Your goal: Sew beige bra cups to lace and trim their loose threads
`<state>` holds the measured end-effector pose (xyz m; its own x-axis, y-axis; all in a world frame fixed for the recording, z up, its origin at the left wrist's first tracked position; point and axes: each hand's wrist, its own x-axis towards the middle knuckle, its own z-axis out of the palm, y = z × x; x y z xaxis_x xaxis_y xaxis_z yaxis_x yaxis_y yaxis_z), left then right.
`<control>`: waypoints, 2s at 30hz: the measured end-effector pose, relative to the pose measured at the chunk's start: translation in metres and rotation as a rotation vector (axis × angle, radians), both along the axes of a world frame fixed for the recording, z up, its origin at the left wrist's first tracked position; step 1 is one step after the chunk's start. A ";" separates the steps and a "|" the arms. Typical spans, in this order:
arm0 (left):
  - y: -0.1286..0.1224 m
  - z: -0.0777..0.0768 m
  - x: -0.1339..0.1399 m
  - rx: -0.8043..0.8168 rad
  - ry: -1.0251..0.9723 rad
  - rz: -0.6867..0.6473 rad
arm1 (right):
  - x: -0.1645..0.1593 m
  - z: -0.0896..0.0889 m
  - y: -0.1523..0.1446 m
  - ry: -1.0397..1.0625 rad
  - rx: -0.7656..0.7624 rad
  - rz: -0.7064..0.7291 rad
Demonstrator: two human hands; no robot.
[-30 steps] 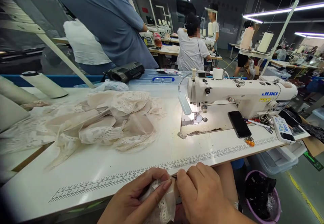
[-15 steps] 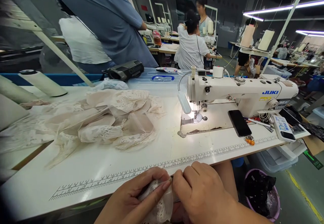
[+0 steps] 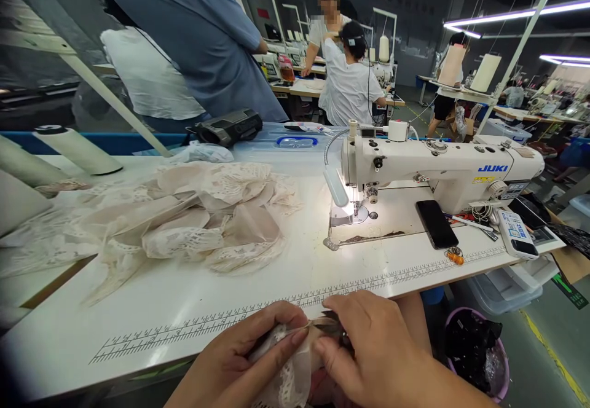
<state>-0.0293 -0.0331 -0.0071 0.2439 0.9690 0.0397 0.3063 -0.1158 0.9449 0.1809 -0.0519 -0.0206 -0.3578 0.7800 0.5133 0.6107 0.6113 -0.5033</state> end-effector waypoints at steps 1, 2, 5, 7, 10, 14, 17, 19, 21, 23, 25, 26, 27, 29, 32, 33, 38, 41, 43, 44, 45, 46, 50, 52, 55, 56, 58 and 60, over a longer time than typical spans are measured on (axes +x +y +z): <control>0.000 0.000 0.000 -0.005 -0.012 -0.030 | 0.000 0.001 0.001 0.064 -0.102 0.016; 0.000 0.001 0.000 -0.008 -0.026 -0.058 | 0.000 0.002 0.002 0.125 -0.203 0.029; 0.001 0.000 -0.001 -0.026 -0.047 -0.101 | -0.002 -0.001 0.005 0.266 -0.405 0.032; 0.002 -0.001 -0.002 -0.052 -0.005 -0.098 | -0.002 -0.005 0.005 0.283 -0.407 0.015; 0.003 -0.003 -0.003 -0.084 0.030 -0.055 | -0.002 -0.011 0.002 0.151 -0.235 -0.033; 0.002 -0.002 -0.002 -0.069 0.005 0.034 | -0.004 -0.010 0.000 -0.060 0.079 -0.086; 0.000 0.000 0.000 -0.066 -0.001 0.057 | -0.007 -0.007 0.001 -0.119 0.169 -0.101; 0.000 0.001 0.001 -0.080 -0.013 0.061 | -0.008 -0.006 0.002 -0.129 0.187 -0.109; -0.001 0.002 0.002 -0.096 -0.023 0.059 | -0.009 -0.006 0.002 -0.139 0.190 -0.111; -0.001 0.003 0.002 -0.109 -0.030 0.058 | -0.009 -0.006 0.002 -0.145 0.200 -0.113; -0.001 0.003 0.003 -0.121 -0.036 0.063 | -0.009 -0.006 0.002 -0.149 0.217 -0.113; -0.001 0.004 0.003 -0.120 -0.035 0.066 | -0.010 -0.006 0.002 -0.149 0.226 -0.113; -0.001 0.004 0.003 -0.112 -0.031 0.067 | -0.010 -0.005 0.002 -0.150 0.236 -0.113; -0.001 0.004 0.003 -0.081 -0.019 0.061 | -0.011 -0.005 0.003 -0.160 0.255 -0.119; 0.001 0.002 0.002 -0.040 -0.021 0.057 | -0.011 -0.007 0.004 -0.190 0.283 -0.128; 0.001 0.001 0.002 -0.033 -0.025 0.059 | -0.011 -0.008 0.004 -0.204 0.293 -0.126; 0.002 -0.003 0.002 -0.040 -0.041 0.048 | -0.010 -0.017 0.005 -0.275 0.367 -0.111; 0.001 -0.004 0.001 -0.061 -0.050 0.050 | -0.012 -0.019 0.007 -0.293 0.373 -0.085; 0.001 -0.004 0.001 -0.075 -0.048 0.048 | -0.013 -0.019 0.007 -0.285 0.349 -0.075; 0.001 -0.004 0.001 -0.080 -0.044 0.047 | -0.013 -0.019 0.007 -0.271 0.328 -0.071; 0.002 -0.004 0.001 -0.086 -0.043 0.046 | -0.013 -0.019 0.007 -0.254 0.304 -0.066; 0.002 -0.003 0.001 -0.092 -0.044 0.044 | -0.013 -0.019 0.007 -0.235 0.282 -0.062; 0.001 -0.004 0.002 -0.152 -0.076 0.039 | -0.011 -0.020 0.005 -0.209 0.261 -0.096; 0.001 -0.004 0.003 -0.168 -0.078 0.032 | -0.011 -0.020 0.005 -0.218 0.247 -0.085; 0.002 -0.005 0.004 -0.098 -0.053 0.018 | -0.012 -0.022 0.006 -0.192 0.207 -0.053; 0.003 -0.005 0.004 -0.071 -0.045 0.012 | -0.013 -0.023 0.006 -0.172 0.199 -0.059; 0.003 -0.006 0.003 -0.056 -0.037 0.006 | -0.013 -0.023 0.006 -0.139 0.185 -0.075; 0.004 -0.005 0.002 -0.068 -0.044 0.018 | -0.011 -0.022 0.005 -0.096 0.152 -0.067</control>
